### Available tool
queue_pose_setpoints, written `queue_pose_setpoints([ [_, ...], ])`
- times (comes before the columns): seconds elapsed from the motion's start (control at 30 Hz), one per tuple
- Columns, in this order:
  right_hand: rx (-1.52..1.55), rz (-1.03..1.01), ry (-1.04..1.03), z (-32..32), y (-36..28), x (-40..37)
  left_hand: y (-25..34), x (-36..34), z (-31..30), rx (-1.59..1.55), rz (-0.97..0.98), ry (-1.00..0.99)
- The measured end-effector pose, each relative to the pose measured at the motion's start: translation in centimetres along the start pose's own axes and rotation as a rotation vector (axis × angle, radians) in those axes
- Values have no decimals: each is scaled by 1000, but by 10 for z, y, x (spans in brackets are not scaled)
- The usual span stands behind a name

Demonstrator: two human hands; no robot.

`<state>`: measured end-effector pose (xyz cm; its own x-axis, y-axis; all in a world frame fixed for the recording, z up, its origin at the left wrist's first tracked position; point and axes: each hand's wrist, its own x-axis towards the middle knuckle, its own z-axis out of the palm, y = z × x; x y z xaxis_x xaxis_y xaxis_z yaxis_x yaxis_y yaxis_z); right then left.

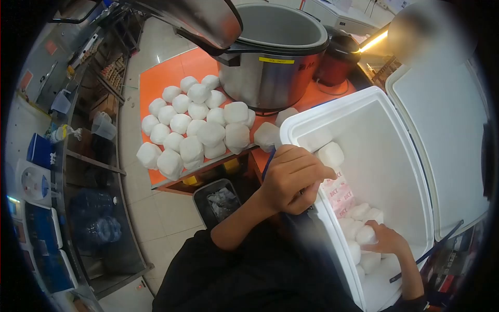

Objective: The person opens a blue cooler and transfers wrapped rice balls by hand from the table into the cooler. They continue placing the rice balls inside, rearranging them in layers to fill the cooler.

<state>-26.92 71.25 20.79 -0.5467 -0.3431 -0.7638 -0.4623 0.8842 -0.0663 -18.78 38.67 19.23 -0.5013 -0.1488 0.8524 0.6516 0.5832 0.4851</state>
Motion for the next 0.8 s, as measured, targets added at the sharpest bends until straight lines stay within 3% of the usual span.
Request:
queue_pose_setpoints([
  [0.1,-48,-85,-69,7,18,7,0,0,-1,8,5,-5],
  [0.23,-155,67,-133,-5,1,1,0,1,-1,-20,25,7],
  [0.33,-498,-153,13,-11,4,-6,-1,1,1,32,18,2],
  [0.4,-613,-146,21,-23,1,0,0,0,2,61,11,6],
  [0.47,-528,-101,125,-39,-9,20,-1,1,3,84,29,24],
  [0.6,-452,-465,567,-63,-31,80,-1,2,6,55,21,44],
  [0.67,-321,-363,409,-70,-38,121,2,2,6,61,6,44],
  [0.73,31,-117,398,-65,-52,169,2,3,6,62,-3,41],
  [0.8,186,-125,534,-41,-51,216,3,2,6,104,-2,44],
])
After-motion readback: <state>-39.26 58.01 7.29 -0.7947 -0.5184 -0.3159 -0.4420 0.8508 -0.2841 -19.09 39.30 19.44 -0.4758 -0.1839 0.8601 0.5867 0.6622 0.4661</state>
